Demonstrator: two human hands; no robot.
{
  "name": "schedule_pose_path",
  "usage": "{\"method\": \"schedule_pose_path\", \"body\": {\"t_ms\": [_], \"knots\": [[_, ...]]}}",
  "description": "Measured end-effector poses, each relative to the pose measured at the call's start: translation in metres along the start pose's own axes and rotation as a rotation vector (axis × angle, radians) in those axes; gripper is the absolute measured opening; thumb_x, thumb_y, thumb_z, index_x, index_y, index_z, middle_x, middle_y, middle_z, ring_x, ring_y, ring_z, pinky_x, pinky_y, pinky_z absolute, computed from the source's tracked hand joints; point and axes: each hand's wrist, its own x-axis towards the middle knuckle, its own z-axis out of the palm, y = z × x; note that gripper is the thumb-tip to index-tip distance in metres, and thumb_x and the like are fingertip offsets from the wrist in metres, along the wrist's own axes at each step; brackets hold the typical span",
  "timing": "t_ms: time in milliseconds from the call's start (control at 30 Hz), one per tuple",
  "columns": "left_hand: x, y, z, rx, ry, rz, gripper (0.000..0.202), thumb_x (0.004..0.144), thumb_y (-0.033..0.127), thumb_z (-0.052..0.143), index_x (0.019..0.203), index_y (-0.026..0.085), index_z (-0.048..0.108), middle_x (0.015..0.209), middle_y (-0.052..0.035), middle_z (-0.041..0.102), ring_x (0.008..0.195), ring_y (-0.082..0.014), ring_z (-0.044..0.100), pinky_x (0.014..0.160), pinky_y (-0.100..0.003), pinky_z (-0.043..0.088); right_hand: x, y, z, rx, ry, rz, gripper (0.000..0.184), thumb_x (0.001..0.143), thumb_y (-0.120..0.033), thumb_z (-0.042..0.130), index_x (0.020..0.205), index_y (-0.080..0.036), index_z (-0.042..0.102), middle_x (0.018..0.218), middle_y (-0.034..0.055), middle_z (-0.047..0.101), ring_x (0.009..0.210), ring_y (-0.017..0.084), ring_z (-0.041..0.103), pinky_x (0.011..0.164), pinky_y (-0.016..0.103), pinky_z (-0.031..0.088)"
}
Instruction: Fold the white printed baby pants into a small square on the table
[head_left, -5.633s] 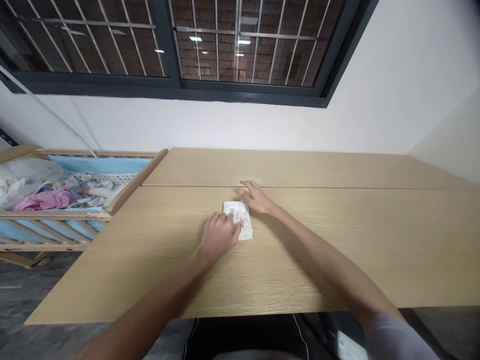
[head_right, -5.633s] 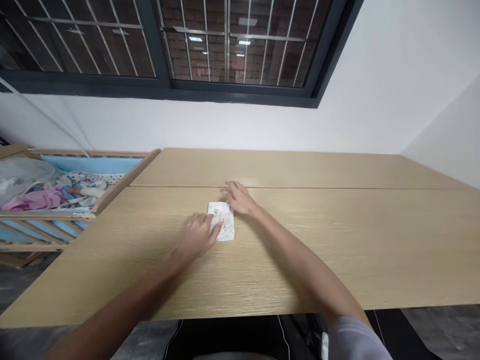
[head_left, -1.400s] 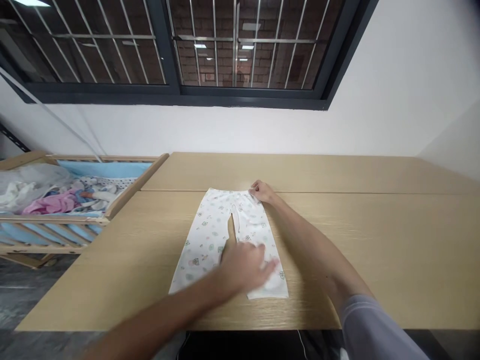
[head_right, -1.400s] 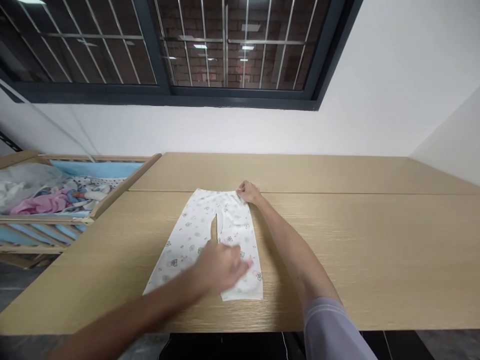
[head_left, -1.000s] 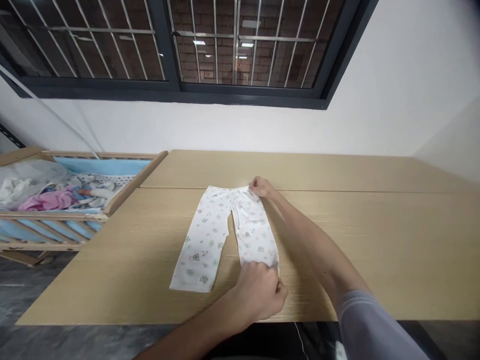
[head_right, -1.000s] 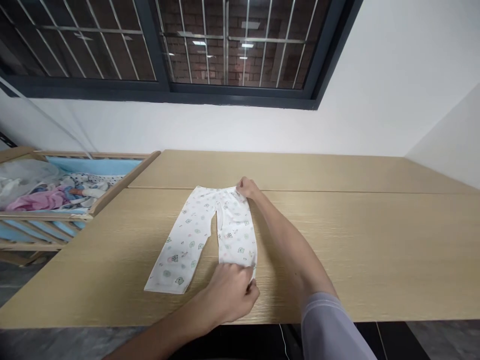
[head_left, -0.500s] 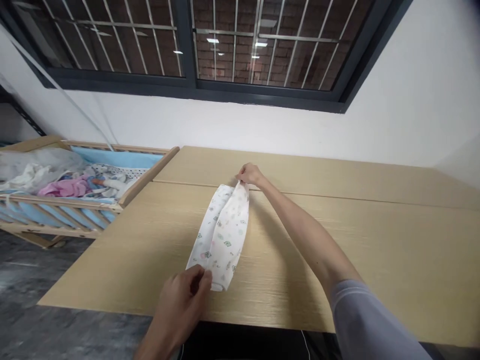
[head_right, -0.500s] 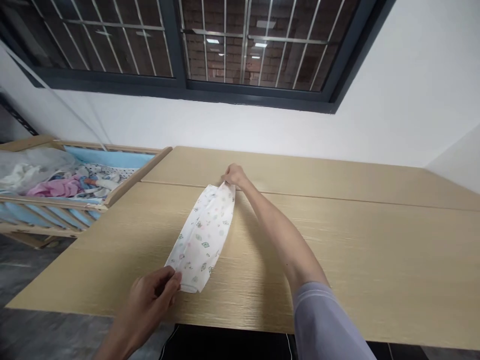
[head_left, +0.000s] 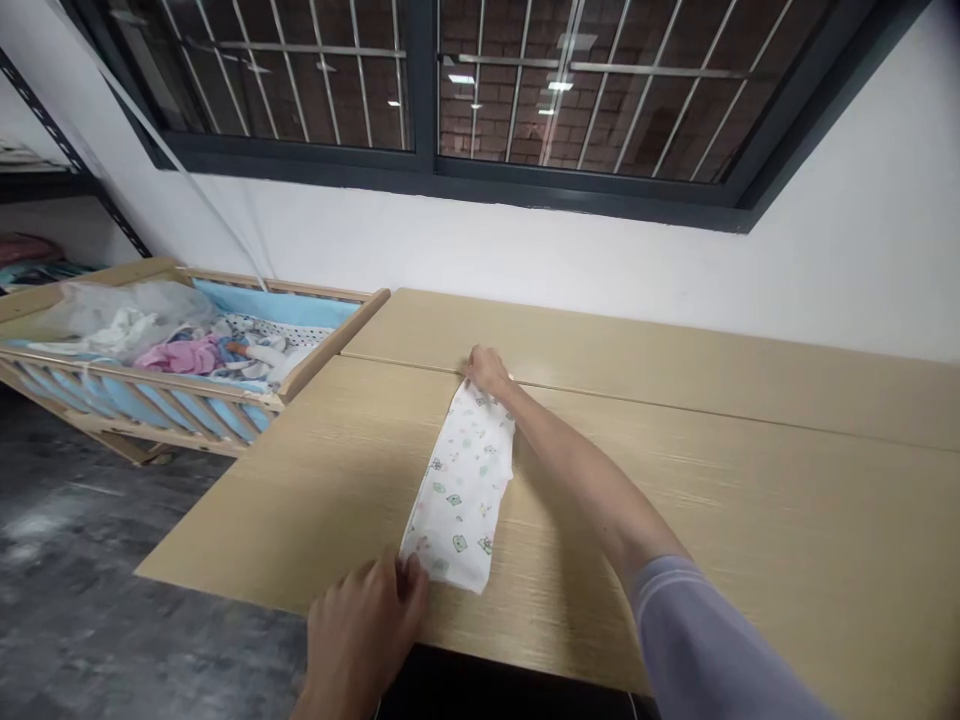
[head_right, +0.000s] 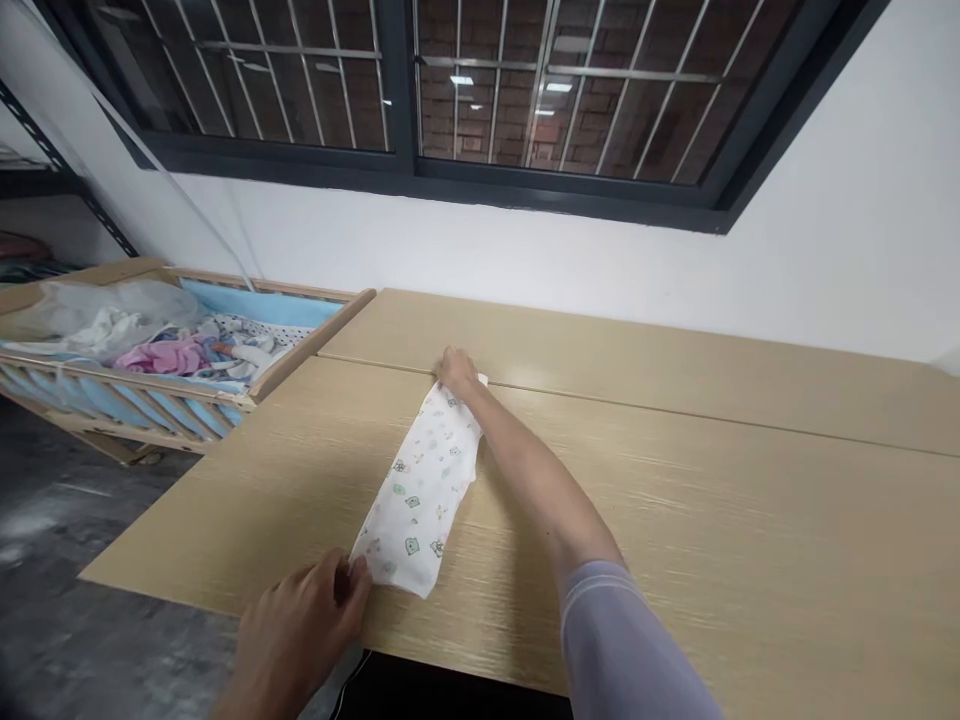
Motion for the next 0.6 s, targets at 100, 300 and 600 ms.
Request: {"method": "schedule_pose_path", "body": {"t_ms": [100,300,600], "knots": [[-0.007,-0.008,0.006,-0.060,0.394,0.130,0.033,0.097,0.047,0.050,0.076,0.023,0.062,0.069,-0.0038,0.070,0.068,-0.0266,0.068,0.066,-0.036,0.042,-0.021,-0.005,-0.011,-0.015,0.066,-0.053,0.038,0.098,-0.034,0.051,0.129,-0.012,0.053,0.111,0.0192,0.070,0.104,0.031,0.066,0.084,0.037,0.050],[-0.030,-0.002,0.030,-0.145,0.713,0.613,0.041,0.091,0.026,0.060,0.131,0.015,0.057,0.131,-0.0167,0.066,0.116,-0.0284,0.063,0.093,-0.039,0.044,-0.128,-0.022,-0.027,0.049,-0.105,-0.614,0.056,0.103,-0.051,0.041,0.150,-0.018,0.038,0.147,0.0176,0.054,0.132,0.033,0.053,0.107,0.051,0.045],[-0.045,0.007,0.078,0.148,0.695,0.572,0.060,0.090,0.039,0.060,0.147,0.024,0.048,0.143,-0.0221,0.059,0.127,-0.0370,0.058,0.097,-0.053,0.035,-0.218,-0.008,0.000,0.013,-0.471,-1.148,0.058,0.107,-0.043,0.040,0.157,-0.013,0.033,0.165,0.0148,0.028,0.155,0.022,0.019,0.126,0.040,0.020]]}}
